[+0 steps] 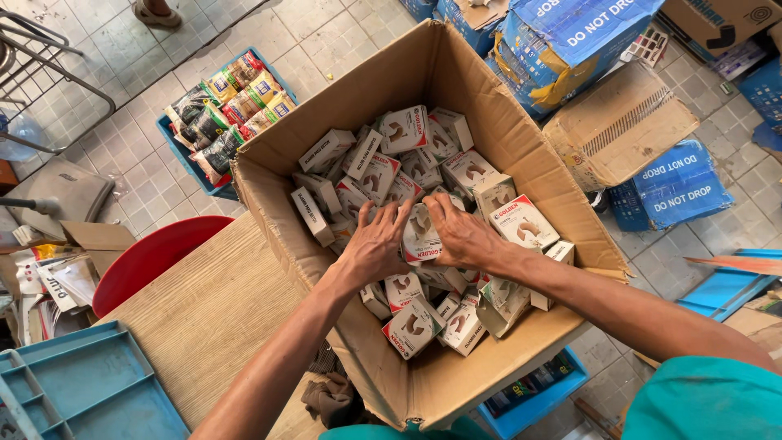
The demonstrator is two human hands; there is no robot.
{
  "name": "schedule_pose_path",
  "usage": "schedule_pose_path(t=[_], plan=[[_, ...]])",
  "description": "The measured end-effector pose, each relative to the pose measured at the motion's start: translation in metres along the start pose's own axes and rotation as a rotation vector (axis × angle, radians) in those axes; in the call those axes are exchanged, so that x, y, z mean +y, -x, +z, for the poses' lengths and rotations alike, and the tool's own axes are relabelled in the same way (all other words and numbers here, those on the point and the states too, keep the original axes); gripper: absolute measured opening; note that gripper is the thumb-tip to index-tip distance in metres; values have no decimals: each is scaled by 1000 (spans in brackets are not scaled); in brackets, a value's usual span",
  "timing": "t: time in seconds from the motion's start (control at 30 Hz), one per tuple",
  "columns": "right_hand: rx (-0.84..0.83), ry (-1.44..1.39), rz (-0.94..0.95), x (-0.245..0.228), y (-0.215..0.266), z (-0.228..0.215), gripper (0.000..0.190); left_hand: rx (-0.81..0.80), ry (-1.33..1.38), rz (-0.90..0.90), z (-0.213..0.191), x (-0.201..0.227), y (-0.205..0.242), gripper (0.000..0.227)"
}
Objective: The person repeatedly picks small product boxes from a cardboard carton, wipes each with a cloth on a flat surface, and places them into a blue crate. The process is repeated for multiple boxes throughout the clip.
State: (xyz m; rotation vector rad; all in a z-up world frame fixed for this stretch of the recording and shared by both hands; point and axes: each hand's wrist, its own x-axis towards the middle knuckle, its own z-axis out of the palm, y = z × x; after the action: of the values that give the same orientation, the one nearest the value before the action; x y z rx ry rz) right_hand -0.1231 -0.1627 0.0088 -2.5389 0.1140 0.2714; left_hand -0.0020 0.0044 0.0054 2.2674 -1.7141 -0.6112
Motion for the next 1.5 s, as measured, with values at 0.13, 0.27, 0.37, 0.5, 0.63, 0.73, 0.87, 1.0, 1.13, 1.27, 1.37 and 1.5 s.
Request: schedule_pose_path(t=[0.13, 0.27, 0.37, 0.5, 0.63, 0.73, 0.87, 1.0, 1.13, 1.27, 1.37, 1.5], plan=[[-39, -22, 20, -4, 0, -2, 92, -17, 28, -20, -5, 1, 4, 111], [-132, 30, 24, -3, -2, 4, 120, -59, -79, -23, 14, -10, 5, 104], [-194, 109, 10, -15, -10, -8, 127, -80, -232, -16, 27, -23, 5, 94], [-72, 16, 129, -17, -30, -35, 94, -56, -242, -112, -30, -5, -5, 85], [76, 61, 65, 38, -62, -24, 85, 103, -218, -143, -22, -37, -44, 62], [228, 318, 74, 64, -92, -30, 90, 194, -284, -130, -18, -65, -84, 79], [247, 333, 36, 71, -117, -55, 107, 244, -289, -177, -10, -84, -131, 92], [79, 326, 36, 83, -129, -56, 102, 258, -258, -140, 11, -106, -157, 104], [221, 543, -43, 127, -140, -25, 80, 184, -166, -197, 4, -111, -172, 90], [350, 683, -66, 128, -136, -15, 73, 101, -115, -245, 4, -110, -177, 92], [386, 734, -62, 128, -138, -19, 72, 148, -154, -212, -5, -109, -180, 91], [281, 581, -55, 115, -129, -30, 61, 230, -122, -140, -6, -101, -171, 84]])
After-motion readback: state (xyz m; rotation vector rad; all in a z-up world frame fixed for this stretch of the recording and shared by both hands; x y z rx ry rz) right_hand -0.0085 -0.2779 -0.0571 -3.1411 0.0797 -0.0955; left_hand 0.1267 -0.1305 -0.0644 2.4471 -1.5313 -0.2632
